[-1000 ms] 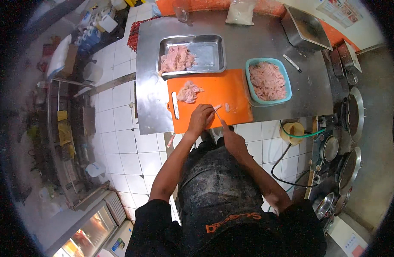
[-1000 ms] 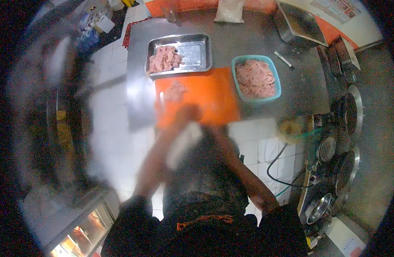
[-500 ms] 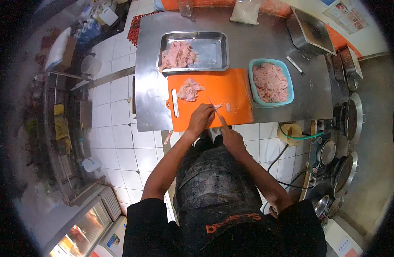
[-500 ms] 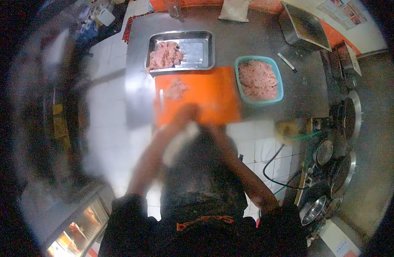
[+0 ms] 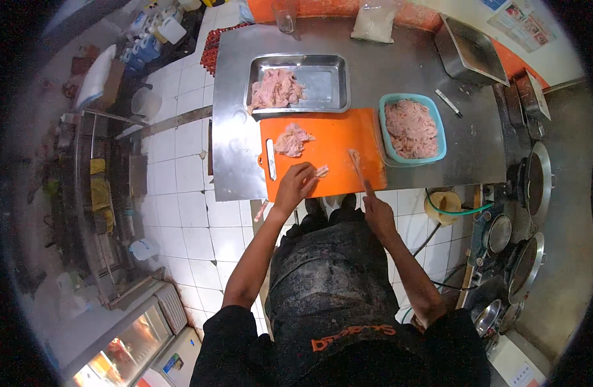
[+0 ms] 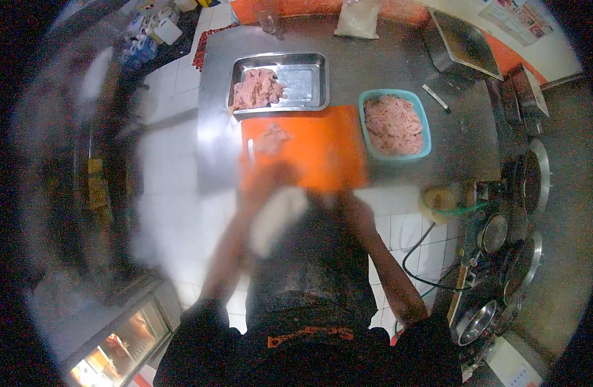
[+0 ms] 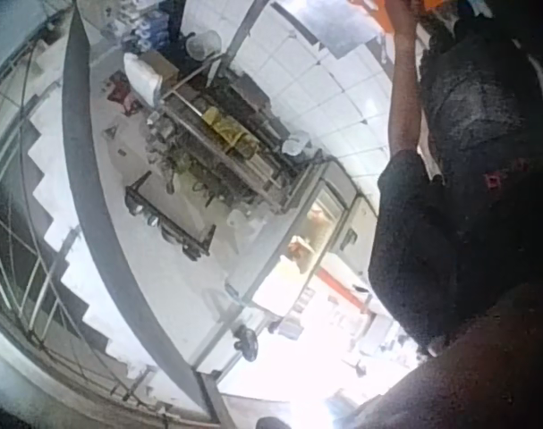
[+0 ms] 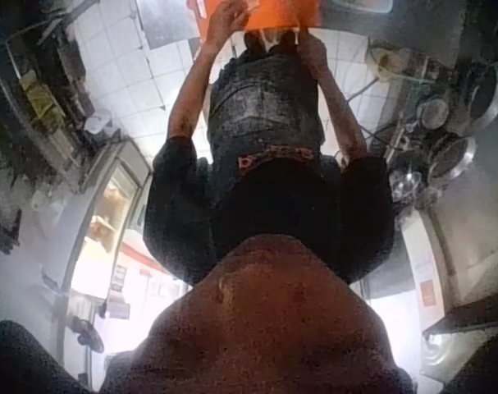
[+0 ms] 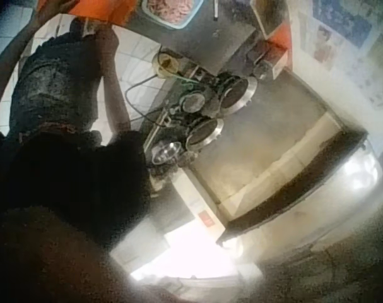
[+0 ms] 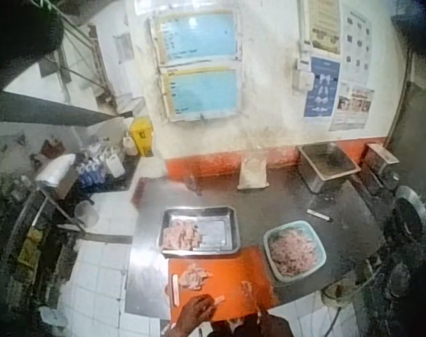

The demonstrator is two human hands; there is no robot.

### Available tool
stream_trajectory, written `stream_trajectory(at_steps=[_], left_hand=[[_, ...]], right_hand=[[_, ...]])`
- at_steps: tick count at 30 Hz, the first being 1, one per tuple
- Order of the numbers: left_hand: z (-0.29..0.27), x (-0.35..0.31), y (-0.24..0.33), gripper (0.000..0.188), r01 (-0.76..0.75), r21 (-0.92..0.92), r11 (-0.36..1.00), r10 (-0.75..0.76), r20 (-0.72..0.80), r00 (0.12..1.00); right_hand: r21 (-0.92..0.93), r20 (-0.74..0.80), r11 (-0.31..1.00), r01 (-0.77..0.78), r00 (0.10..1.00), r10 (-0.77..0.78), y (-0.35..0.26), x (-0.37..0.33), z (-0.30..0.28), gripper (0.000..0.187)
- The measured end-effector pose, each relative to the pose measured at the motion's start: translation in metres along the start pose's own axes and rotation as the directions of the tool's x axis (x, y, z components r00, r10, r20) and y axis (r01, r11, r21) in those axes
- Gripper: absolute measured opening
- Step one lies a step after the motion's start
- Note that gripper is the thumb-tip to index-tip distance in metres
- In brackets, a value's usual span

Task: Slicing raw chicken into small pieces on a cutting board.

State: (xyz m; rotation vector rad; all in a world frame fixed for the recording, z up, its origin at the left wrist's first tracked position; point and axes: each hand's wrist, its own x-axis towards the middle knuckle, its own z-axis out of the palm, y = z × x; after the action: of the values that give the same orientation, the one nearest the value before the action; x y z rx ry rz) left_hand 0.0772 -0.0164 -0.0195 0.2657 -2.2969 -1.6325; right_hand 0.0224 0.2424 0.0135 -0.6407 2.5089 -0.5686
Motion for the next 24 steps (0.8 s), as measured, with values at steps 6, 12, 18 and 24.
stream_trajectory(at_steps=[6, 12, 18, 24], left_hand=[[-0.024, 0.009, 0.054, 0.022, -0.110, 0.360, 0.927, 0.025, 0.233, 0.972], [-0.027, 0.005, 0.058, 0.013, -0.170, 0.486, 0.857, 0.076, 0.208, 0.975], [-0.012, 0.008, 0.032, 0.023, -0.119, 0.357, 0.927, 0.161, -0.091, 0.983], [-0.006, 0.017, 0.057, 0.022, -0.220, 0.879, 0.422, 0.142, 0.175, 0.974]], right_hand=[[0.059, -0.011, 0.984, 0.170, 0.985, -0.170, -0.023, -0.013, 0.036, 0.052], [0.178, -0.101, 0.959, 0.220, 0.974, -0.204, -0.016, -0.011, 0.049, 0.055], [0.082, -0.044, 0.979, 0.185, 0.982, -0.182, -0.016, -0.015, 0.043, 0.053], [0.051, -0.032, 0.983, 0.175, 0.984, -0.173, -0.019, -0.013, 0.042, 0.052]])
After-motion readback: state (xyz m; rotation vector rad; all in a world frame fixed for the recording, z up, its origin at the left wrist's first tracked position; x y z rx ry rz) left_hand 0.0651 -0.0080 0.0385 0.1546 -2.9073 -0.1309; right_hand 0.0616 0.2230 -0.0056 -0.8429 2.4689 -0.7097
